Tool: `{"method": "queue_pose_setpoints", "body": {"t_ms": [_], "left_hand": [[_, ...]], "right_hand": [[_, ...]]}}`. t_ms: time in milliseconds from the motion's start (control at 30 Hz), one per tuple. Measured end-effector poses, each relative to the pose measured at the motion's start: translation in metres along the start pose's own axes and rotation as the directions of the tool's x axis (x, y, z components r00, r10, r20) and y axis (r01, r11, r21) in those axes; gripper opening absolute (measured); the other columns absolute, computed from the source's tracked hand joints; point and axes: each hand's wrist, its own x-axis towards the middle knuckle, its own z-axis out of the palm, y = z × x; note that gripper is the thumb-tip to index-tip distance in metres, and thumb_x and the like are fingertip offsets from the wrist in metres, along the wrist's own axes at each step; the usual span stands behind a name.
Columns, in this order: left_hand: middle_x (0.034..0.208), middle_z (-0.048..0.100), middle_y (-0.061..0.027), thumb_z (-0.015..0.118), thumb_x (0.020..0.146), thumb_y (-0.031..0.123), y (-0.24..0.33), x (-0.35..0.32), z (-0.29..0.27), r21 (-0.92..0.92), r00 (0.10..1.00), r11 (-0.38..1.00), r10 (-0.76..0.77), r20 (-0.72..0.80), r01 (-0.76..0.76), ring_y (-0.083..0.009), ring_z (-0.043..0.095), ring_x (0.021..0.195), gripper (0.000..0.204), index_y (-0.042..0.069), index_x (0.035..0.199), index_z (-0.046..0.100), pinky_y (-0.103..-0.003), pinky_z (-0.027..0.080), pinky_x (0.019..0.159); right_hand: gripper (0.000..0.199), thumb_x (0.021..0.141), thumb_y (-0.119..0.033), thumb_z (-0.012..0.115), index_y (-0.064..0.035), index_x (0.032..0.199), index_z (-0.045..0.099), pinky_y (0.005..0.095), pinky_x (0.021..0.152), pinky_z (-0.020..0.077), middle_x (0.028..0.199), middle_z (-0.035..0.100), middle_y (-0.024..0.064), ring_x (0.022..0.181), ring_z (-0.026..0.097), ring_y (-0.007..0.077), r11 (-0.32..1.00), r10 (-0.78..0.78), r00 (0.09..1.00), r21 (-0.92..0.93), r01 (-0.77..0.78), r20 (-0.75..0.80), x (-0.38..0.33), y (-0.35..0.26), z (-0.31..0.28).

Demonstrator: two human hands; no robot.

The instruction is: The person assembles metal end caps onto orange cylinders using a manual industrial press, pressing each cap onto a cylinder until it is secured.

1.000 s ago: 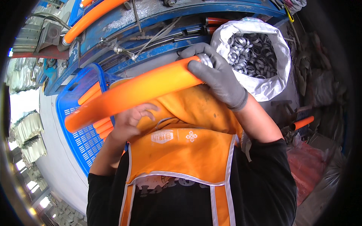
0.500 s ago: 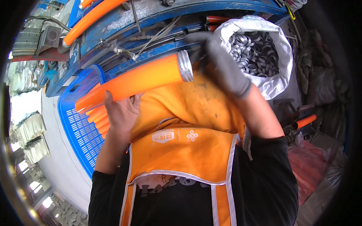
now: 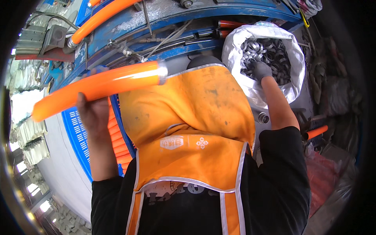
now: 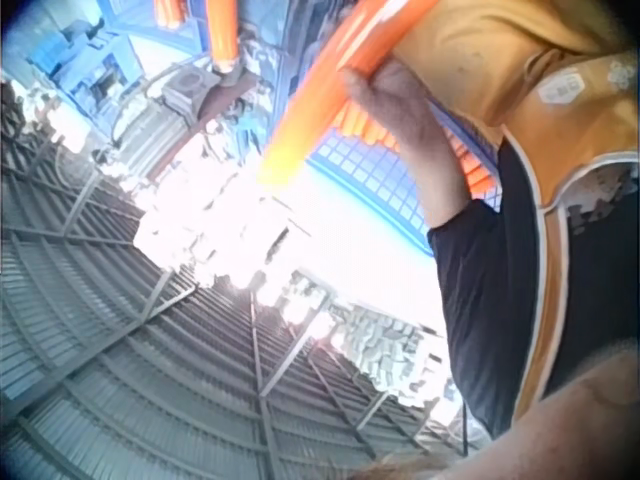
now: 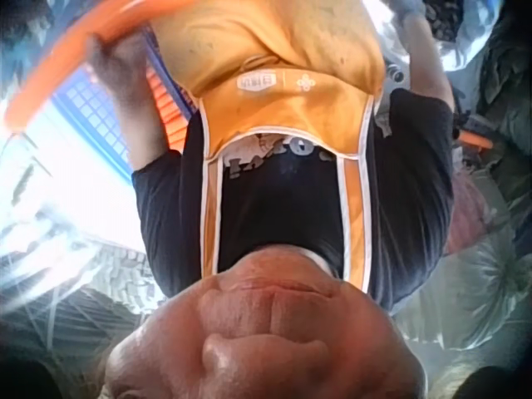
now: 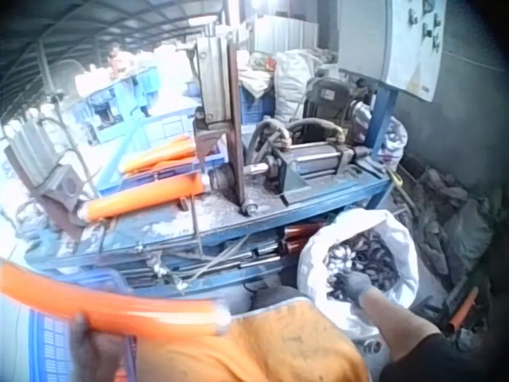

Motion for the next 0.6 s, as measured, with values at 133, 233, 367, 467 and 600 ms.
{"method": "queue_pose_setpoints", "body": {"t_ms": [133,233,367,467,600], "left_hand": [[0.119,0.062,-0.0176,0.067,0.091,0.026,0.047,0.009,-0.013,0.649,0.968,0.736,0.253,0.003,-0.194,-0.0282,0.059,0.116,0.048,-0.003,0.126,0.052,-0.046,0.041,0.107],[0.113,0.064,-0.0159,0.074,0.085,0.019,0.058,0.007,-0.008,0.922,0.985,0.374,0.166,0.038,-0.099,-0.0247,0.062,0.108,0.05,-0.006,0.123,0.054,-0.039,0.047,0.098],[0.114,0.065,-0.0141,0.081,0.076,0.017,0.029,-0.007,0.004,0.967,0.967,0.023,0.032,0.254,-0.254,-0.0258,0.065,0.105,0.058,-0.002,0.125,0.056,-0.038,0.05,0.091],[0.115,0.065,-0.0156,0.081,0.075,0.018,0.002,-0.017,0.02,0.941,0.922,0.042,-0.187,0.338,-0.337,-0.0293,0.065,0.106,0.061,0.001,0.127,0.056,-0.038,0.05,0.092],[0.117,0.064,-0.0194,0.08,0.075,0.02,-0.013,-0.021,0.04,0.981,0.842,0.084,-0.504,0.193,-0.175,-0.0354,0.063,0.109,0.062,0.002,0.129,0.055,-0.038,0.049,0.093]], "right_hand": [[0.037,0.092,-0.026,0.058,-0.0103,0.125,0.062,0.0445,0.089,0.0504,0.115,0.066,0.0188,0.107,0.063,0.0364,0.985,0.0,0.997,0.172,0.013,-0.075,-0.02,0.016,-0.01],[0.029,0.097,-0.019,0.058,0.0018,0.117,0.06,0.0364,0.092,0.0502,0.118,0.062,0.0131,0.108,0.062,0.025,0.385,0.245,0.963,0.923,0.013,-0.116,-0.026,0.02,0.001],[0.027,0.1,-0.017,0.054,0.0003,0.12,0.056,0.0331,0.094,0.0499,0.121,0.059,0.0104,0.106,0.06,0.0175,-0.384,-0.119,0.943,0.89,0.246,-0.312,-0.09,-0.054,-0.08],[0.031,0.098,-0.016,0.056,0.0,0.124,0.051,0.0356,0.099,0.0477,0.122,0.059,0.0119,0.108,0.06,0.0193,0.054,-0.195,0.87,0.88,0.471,-0.454,-0.14,-0.127,-0.127],[0.054,0.095,-0.025,0.065,-0.0017,0.139,0.043,0.0348,0.104,0.0422,0.13,0.055,0.0114,0.119,0.055,0.02,-0.496,-0.314,0.897,0.86,0.123,-0.31,-0.181,-0.181,-0.154]]}}
